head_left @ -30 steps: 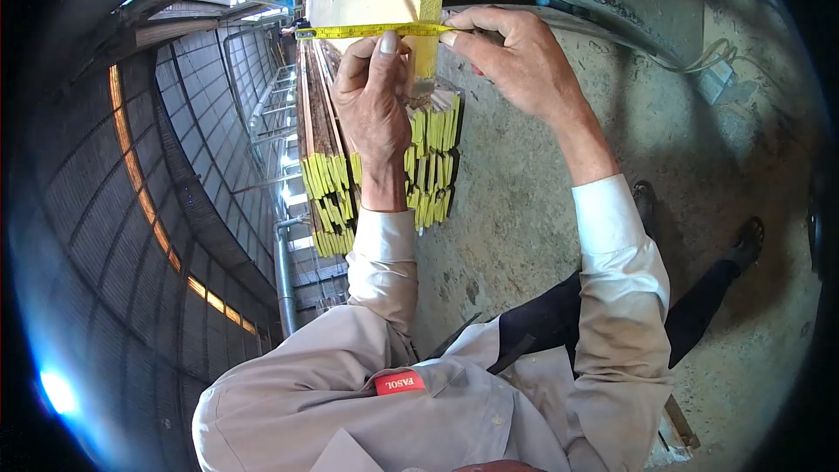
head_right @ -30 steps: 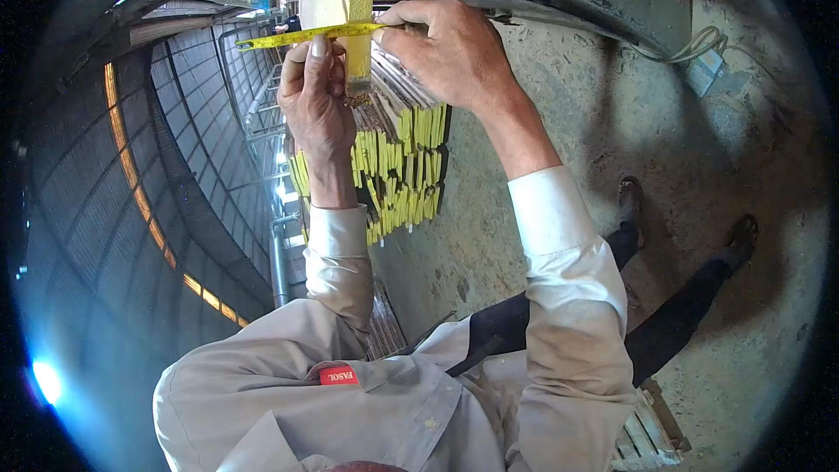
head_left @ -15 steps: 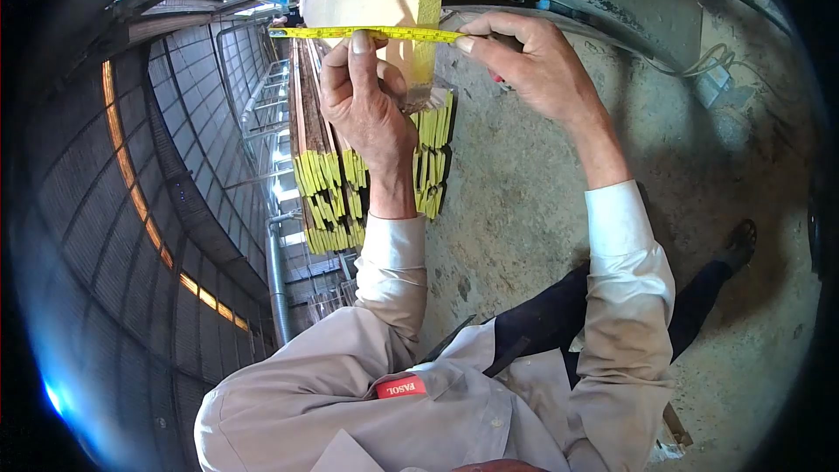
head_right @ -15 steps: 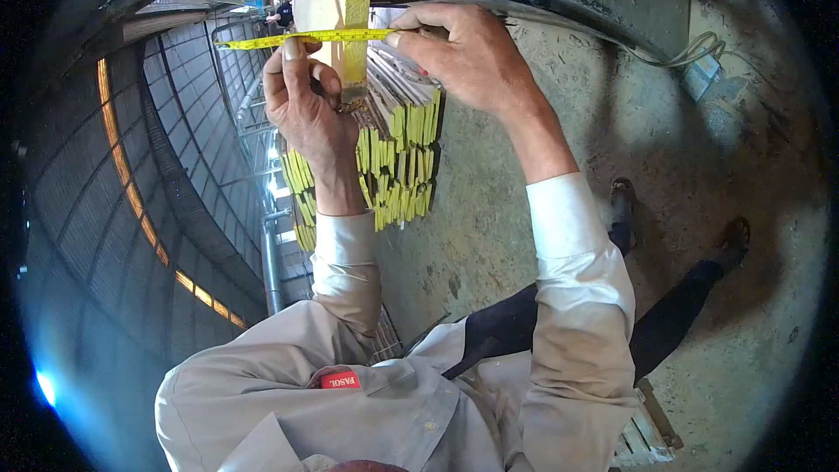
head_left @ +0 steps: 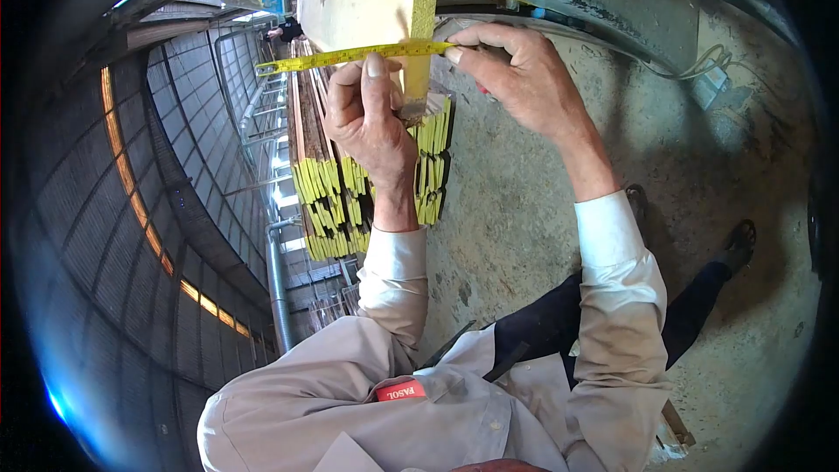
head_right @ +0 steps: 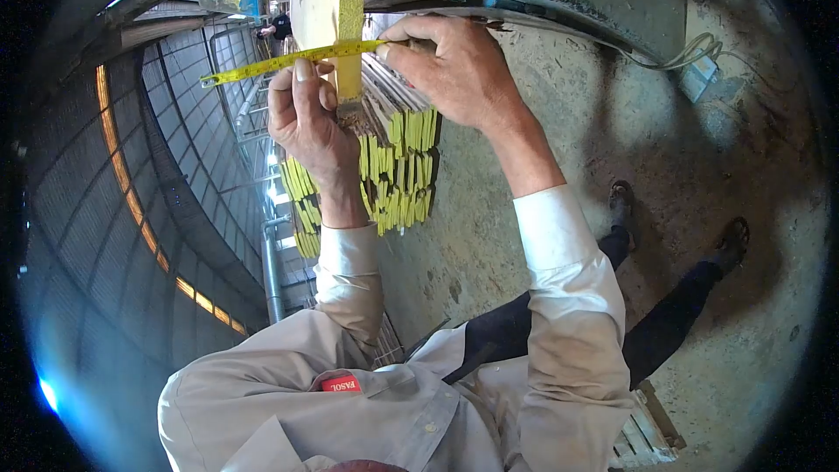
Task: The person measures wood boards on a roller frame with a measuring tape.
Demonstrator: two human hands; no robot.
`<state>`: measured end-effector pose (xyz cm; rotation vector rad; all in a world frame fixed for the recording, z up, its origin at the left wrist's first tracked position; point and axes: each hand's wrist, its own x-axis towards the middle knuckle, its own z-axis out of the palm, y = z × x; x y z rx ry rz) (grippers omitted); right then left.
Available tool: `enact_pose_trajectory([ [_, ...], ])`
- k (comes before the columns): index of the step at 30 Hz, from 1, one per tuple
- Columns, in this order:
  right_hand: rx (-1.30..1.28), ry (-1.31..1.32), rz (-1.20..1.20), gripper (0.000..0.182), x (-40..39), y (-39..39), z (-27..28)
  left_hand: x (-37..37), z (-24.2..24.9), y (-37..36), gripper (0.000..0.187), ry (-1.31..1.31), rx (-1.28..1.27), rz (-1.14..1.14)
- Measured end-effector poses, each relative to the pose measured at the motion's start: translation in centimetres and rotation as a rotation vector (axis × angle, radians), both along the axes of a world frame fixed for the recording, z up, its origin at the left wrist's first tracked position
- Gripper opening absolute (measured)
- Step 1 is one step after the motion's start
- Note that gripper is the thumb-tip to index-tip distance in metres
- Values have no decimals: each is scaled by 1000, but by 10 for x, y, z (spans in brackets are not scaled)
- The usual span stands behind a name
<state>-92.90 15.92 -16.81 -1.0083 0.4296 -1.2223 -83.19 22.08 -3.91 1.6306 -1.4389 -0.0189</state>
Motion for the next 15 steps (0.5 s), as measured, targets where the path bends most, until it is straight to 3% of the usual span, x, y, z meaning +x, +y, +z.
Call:
enact_pose_trajectory([
  [4, 47, -20, 64, 29, -6, -1, 6, -6, -3, -3, 12, -63, -21, 23],
  [6, 104, 39, 243, 29, -11, -3, 12, -6, -4, -3, 10, -59, -30, 56],
  [15, 41, -21, 160, 33, -1, -5, 7, -9, -4, 0, 10, -37, -19, 55],
])
